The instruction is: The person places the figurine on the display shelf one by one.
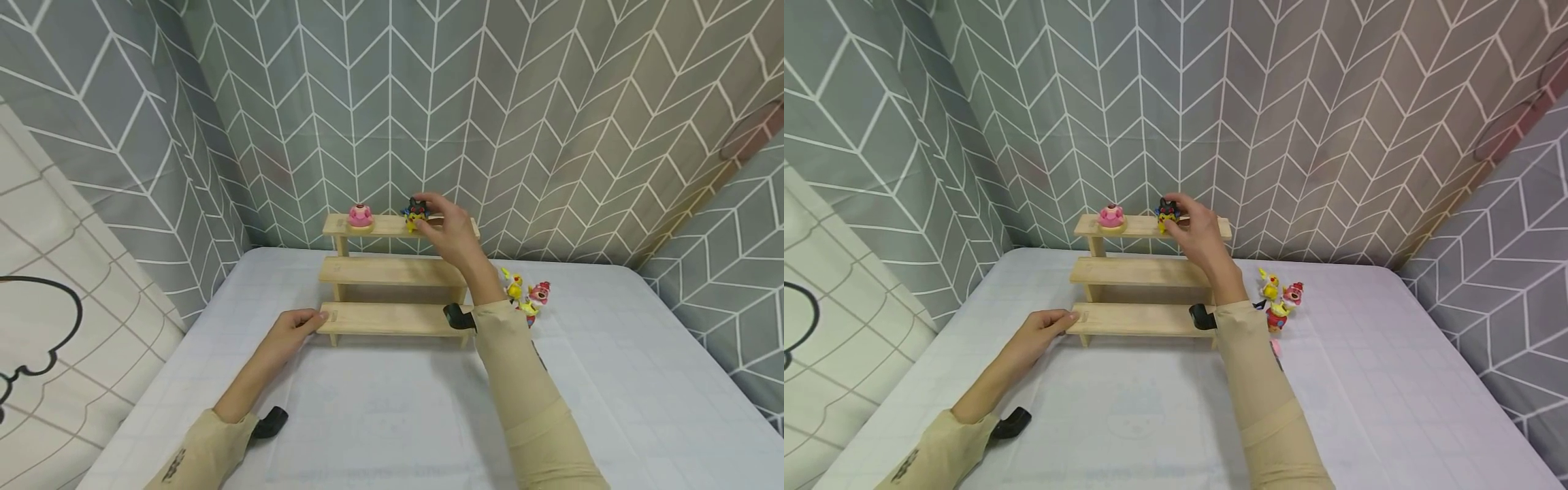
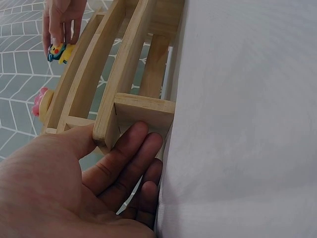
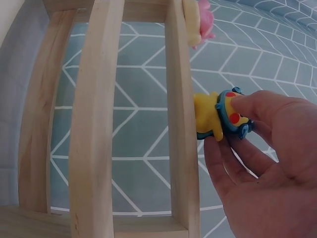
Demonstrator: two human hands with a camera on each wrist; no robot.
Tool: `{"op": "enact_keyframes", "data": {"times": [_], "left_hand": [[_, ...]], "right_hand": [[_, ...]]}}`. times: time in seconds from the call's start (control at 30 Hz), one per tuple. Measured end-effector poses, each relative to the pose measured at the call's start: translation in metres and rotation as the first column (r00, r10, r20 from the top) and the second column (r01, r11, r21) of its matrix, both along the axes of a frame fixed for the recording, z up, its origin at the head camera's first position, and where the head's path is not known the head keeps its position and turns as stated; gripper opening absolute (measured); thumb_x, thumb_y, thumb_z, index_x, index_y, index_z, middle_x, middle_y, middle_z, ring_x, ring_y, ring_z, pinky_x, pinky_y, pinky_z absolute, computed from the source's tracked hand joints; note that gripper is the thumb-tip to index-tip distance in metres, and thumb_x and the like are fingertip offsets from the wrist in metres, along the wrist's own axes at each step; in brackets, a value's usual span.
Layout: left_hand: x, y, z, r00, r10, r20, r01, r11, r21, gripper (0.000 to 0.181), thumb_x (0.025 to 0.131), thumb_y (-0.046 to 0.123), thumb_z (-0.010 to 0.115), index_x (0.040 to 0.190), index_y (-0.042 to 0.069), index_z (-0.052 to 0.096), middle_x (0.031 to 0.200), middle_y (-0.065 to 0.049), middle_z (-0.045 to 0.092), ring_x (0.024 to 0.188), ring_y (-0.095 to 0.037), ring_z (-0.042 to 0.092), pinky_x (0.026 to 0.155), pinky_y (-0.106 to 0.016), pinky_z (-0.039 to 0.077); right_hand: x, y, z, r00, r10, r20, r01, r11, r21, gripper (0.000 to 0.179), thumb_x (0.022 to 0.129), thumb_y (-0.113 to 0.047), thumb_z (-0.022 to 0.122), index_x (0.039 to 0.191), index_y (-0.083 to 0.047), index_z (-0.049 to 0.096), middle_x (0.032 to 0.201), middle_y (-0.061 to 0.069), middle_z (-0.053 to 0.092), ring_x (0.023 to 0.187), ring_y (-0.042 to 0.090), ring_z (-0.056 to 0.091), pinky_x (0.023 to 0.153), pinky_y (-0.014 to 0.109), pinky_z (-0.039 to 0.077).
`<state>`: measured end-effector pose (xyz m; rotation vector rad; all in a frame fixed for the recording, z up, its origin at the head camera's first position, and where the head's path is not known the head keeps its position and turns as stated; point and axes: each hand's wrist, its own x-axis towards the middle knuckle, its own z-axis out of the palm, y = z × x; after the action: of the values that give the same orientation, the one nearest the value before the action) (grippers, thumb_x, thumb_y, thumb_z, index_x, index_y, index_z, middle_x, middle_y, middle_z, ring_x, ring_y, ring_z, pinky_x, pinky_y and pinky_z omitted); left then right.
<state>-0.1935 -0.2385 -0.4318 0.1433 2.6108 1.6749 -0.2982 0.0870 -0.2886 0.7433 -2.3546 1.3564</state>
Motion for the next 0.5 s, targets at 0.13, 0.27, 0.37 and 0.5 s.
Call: {"op": "enact_keyframes", "data": {"times": [0.13, 0.27, 0.37, 0.5], "left_hand": [[-0.0010, -0.0003, -0.0009, 1.000, 0.001, -0.005, -0.001, 1.000, -0.005, 0.038, 0.108, 0.034, 0.063, 0.117, -0.001, 0.075, 0.098, -0.001, 0.063, 0.097, -0.017, 0.051, 0.082, -0.027, 0.043], [0.0000, -0.0006, 0.0012, 1.000, 0.001, -0.003, -0.001, 1.000, -0.007, 0.039, 0.108, 0.035, 0.062, 0.118, -0.001, 0.076, 0.099, -0.001, 0.063, 0.098, -0.018, 0.051, 0.083, -0.027, 0.043], [0.0012, 0.0000, 0.0029, 1.000, -0.001, 0.003, 0.001, 1.000, -0.010, 0.039, 0.108, 0.035, 0.062, 0.117, 0.000, 0.075, 0.099, -0.002, 0.062, 0.097, -0.018, 0.050, 0.081, -0.027, 0.042], [0.0019, 0.0004, 0.0032, 1.000, -0.004, 0.005, 0.004, 1.000, -0.018, 0.039, 0.108, 0.036, 0.062, 0.118, 0.001, 0.075, 0.102, -0.002, 0.063, 0.099, -0.017, 0.050, 0.081, -0.027, 0.042]], "right_hand": [[-0.0017, -0.0010, -0.0013, 1.000, 0.000, 0.006, 0.000, 1.000, 0.000, 0.044, 0.101, -0.002, 0.068, 0.144, -0.006, 0.060, 0.133, 0.026, 0.065, 0.120, 0.038, 0.068, 0.101, 0.043, 0.056], [-0.0005, -0.0004, -0.0015, 1.000, -0.012, 0.006, 0.012, 1.000, 0.012, 0.051, 0.102, -0.006, 0.068, 0.151, -0.013, 0.056, 0.137, 0.025, 0.063, 0.121, 0.039, 0.068, 0.102, 0.045, 0.056], [0.0017, 0.0020, -0.0018, 0.999, -0.046, 0.013, 0.046, 0.999, 0.017, 0.061, 0.100, -0.010, 0.071, 0.157, -0.022, 0.049, 0.142, 0.021, 0.061, 0.127, 0.036, 0.064, 0.108, 0.045, 0.052], [0.0048, 0.0061, -0.0035, 0.995, -0.095, 0.016, 0.094, 0.995, 0.020, 0.071, 0.097, -0.013, 0.073, 0.160, -0.027, 0.044, 0.148, 0.014, 0.060, 0.135, 0.030, 0.059, 0.116, 0.045, 0.045]]}}
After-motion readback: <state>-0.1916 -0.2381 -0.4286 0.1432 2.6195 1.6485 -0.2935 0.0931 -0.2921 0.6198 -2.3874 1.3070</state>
